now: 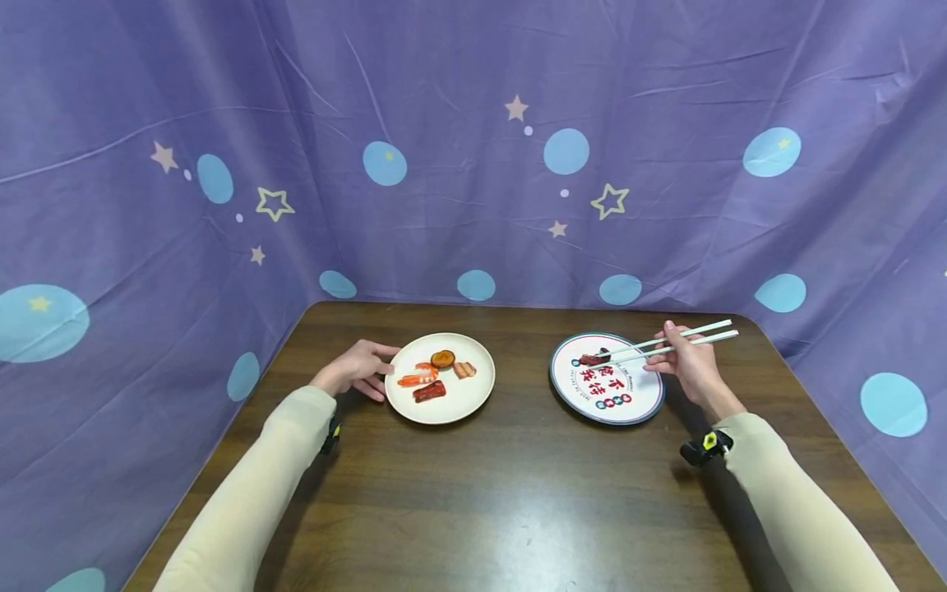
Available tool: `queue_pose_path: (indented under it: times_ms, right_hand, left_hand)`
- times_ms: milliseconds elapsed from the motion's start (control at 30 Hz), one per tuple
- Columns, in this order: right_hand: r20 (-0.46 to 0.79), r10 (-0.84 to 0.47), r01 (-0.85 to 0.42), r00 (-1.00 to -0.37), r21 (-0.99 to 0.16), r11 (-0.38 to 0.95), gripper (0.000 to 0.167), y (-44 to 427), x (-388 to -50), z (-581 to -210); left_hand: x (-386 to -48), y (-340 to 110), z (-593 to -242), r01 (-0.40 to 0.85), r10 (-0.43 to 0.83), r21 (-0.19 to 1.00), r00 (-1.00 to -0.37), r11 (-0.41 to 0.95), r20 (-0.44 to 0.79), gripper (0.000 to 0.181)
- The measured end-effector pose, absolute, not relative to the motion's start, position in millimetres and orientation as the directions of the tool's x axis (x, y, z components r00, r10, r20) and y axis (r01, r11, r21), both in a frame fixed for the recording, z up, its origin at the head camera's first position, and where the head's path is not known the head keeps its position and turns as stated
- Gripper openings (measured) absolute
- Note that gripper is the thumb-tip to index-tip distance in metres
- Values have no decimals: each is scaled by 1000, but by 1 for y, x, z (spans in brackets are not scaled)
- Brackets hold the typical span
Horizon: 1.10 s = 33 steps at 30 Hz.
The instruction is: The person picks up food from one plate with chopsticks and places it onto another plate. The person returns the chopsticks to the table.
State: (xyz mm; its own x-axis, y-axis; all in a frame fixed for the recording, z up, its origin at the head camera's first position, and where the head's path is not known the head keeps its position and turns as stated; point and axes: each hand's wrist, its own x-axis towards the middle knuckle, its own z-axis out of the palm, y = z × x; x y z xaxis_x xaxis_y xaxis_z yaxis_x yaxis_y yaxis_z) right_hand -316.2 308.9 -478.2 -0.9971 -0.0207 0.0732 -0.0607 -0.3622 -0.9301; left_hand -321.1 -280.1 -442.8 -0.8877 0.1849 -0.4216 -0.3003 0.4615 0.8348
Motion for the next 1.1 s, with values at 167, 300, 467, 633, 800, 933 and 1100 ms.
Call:
queue_pose_path:
  times_ms: [167, 300, 467, 633, 800, 933, 1100]
  right_hand:
    - [62, -34, -47, -998, -941, -334, 33, 303, -317, -474]
    - [73, -65, -46, -995, -935, -352, 33, 306, -316, -471]
    - [72, -117, -26, -991, -935, -355, 33, 313, -316, -475]
    - [54, -121, -8, -991, -935, -354, 33, 316, -317, -479]
    - [61, -111, -14, -992, -926, -378, 33, 316, -317, -481]
    - [71, -101, -27, -992, -923, -383, 32, 314, -318, -481]
    - [70, -83, -34, -994, -929, -369, 32, 311, -319, -479]
  left_hand:
    - [-323, -280, -442, -305, 172, 831, -890, 466, -423, 60]
    - [-324, -280, -443, -304, 175, 836, -891, 456, -419, 60]
    - [-324, -279, -445, -303, 175, 835, -891, 460, -419, 60]
    - [-324, -280, -445, -303, 169, 832, -892, 466, -419, 59]
    - [-324, -280, -446, -303, 172, 833, -892, 463, -419, 59]
    - [-323, -280, -444, -295, 183, 836, -891, 462, -415, 61]
    - [-323, -281, -444, -303, 179, 835, -889, 458, -421, 61]
